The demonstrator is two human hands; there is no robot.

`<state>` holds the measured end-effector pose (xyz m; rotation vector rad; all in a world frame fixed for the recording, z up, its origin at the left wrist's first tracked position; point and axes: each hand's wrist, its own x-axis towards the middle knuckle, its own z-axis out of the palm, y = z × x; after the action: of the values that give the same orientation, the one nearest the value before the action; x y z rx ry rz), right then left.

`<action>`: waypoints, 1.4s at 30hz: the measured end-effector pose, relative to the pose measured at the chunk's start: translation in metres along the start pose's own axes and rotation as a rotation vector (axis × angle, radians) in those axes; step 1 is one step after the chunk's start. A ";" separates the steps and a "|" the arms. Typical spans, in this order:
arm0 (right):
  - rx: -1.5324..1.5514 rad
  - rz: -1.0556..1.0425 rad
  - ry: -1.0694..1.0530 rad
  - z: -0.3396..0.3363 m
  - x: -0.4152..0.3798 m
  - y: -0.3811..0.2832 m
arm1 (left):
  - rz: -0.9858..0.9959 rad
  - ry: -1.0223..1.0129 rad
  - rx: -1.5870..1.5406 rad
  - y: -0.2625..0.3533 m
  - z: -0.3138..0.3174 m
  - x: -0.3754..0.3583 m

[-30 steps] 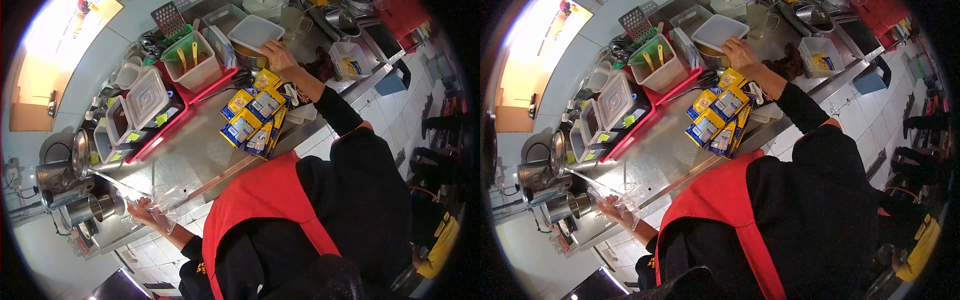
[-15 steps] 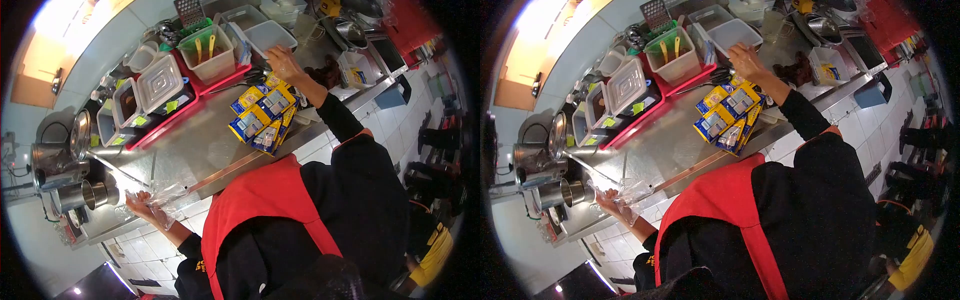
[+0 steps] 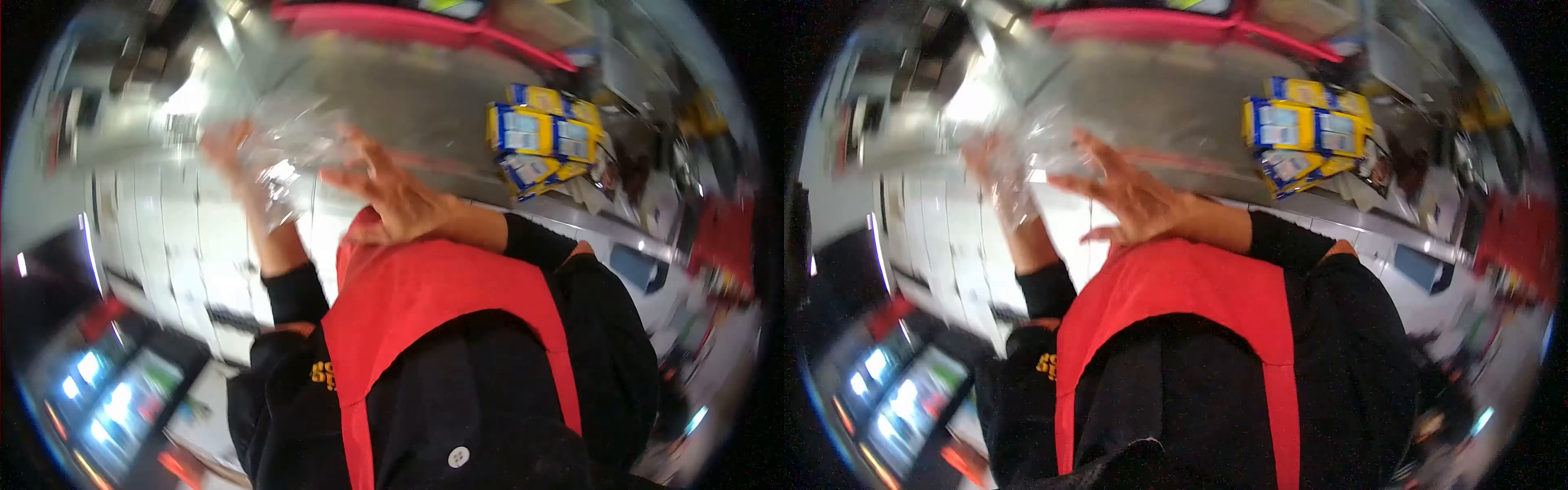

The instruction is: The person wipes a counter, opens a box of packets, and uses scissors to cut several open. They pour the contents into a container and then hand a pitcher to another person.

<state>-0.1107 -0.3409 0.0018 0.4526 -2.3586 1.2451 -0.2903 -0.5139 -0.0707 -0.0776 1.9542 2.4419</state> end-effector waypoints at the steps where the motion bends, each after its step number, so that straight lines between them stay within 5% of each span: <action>1: -0.053 -0.077 0.037 0.015 0.003 0.004 | 0.099 -0.065 0.167 0.001 0.004 -0.023; 3: -0.104 -0.197 0.117 0.037 0.015 0.013 | 0.157 -0.108 0.191 0.000 0.013 -0.070; 5: -0.061 -0.226 0.187 0.050 0.037 0.018 | -0.042 -0.036 -0.293 0.009 0.012 -0.106; 6: -0.021 -0.240 0.157 0.062 0.045 0.018 | 0.071 -0.138 -0.484 -0.001 -0.002 -0.112; 8: 0.080 -0.443 0.204 0.083 0.052 0.014 | -0.007 0.008 -0.436 0.025 -0.008 -0.141; 9: 0.164 -0.180 -0.086 0.086 0.047 0.005 | -0.098 0.012 -0.510 0.030 -0.015 -0.150; 10: 0.177 -0.186 -0.114 0.097 0.041 0.003 | -0.190 0.016 -0.588 0.030 -0.023 -0.158; 12: 0.226 0.033 -0.515 0.131 0.027 0.012 | -0.297 0.014 -0.450 0.011 -0.063 -0.176; 14: 0.226 -0.130 -0.627 0.168 0.013 0.025 | -0.484 -0.110 -0.376 -0.004 -0.099 -0.202; 16: 0.750 0.592 -1.627 0.206 0.007 0.033 | -0.587 -0.192 -0.033 -0.055 -0.158 -0.230; 18: 1.000 0.650 -1.703 0.258 -0.038 0.078 | -0.783 -0.017 -0.050 -0.088 -0.185 -0.248; 19: 1.004 0.754 -1.740 0.284 -0.056 0.096 | -0.728 0.158 -0.146 -0.110 -0.197 -0.257; 21: 1.071 1.060 -1.612 0.341 -0.111 0.153 | -0.743 0.402 -0.280 -0.160 -0.227 -0.281; 23: 0.916 1.346 -1.212 0.394 -0.186 0.234 | -0.808 0.605 -0.387 -0.206 -0.266 -0.312; 27: 0.155 1.476 -1.128 0.446 -0.305 0.391 | -0.920 0.917 -0.476 -0.281 -0.326 -0.395; 32: 0.047 1.474 -1.043 0.495 -0.358 0.492 | -1.044 1.061 -0.476 -0.341 -0.349 -0.470; 38: 0.784 1.643 -0.790 0.513 -0.353 0.479 | -1.136 1.106 -0.513 -0.360 -0.327 -0.465; 40: 1.096 1.363 -0.961 0.492 -0.314 0.420 | -1.108 1.042 -0.520 -0.351 -0.316 -0.436; 42: 1.172 1.460 -0.820 0.439 -0.260 0.347 | -1.051 1.010 -0.548 -0.333 -0.304 -0.408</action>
<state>-0.1503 -0.4980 -0.5933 -0.8753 -2.0048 3.6603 0.1397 -0.7287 -0.4423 -2.0021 0.7252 2.0754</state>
